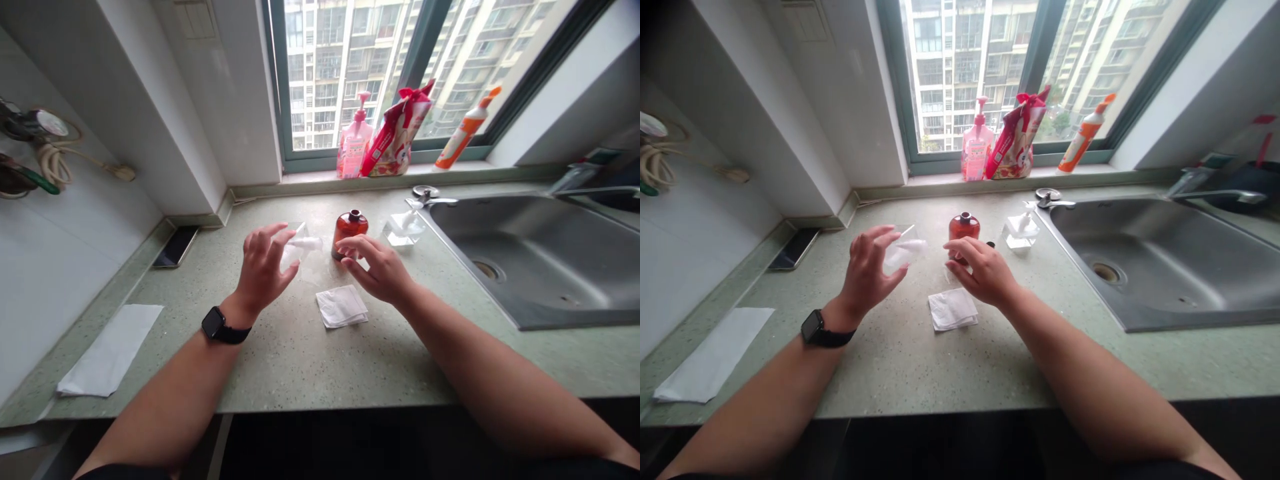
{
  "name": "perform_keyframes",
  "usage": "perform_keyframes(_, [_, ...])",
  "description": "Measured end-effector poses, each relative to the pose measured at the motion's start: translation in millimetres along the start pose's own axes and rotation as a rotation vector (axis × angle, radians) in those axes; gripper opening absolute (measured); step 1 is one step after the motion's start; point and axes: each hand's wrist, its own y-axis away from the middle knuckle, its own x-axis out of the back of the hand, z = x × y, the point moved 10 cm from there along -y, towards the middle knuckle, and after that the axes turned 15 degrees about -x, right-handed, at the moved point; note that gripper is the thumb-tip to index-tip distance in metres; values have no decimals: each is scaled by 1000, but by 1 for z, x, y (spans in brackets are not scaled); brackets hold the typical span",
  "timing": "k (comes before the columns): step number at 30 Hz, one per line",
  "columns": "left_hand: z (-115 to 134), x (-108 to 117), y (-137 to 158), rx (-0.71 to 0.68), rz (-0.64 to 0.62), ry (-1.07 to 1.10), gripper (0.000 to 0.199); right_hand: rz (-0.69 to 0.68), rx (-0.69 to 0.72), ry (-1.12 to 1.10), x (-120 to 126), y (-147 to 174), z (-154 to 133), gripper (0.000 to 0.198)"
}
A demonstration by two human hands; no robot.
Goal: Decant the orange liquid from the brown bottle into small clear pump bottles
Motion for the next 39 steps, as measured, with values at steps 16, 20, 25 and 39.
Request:
perform_keyframes(16, [40, -20, -7, -120, -105, 114, 52, -44, -108, 152, -27, 4, 7, 49])
perform_keyframes(20, [36, -26, -4, -79, -140, 171, 55, -37, -78, 171, -28, 4, 6, 42])
perform_keyframes(25, [34, -28, -3, -56, -160, 205, 55, -51, -25, 216, -31, 4, 3, 43])
perform_keyframes(39, [22, -34, 2, 28, -171, 280, 61, -78, 45, 224, -31, 6, -1, 18])
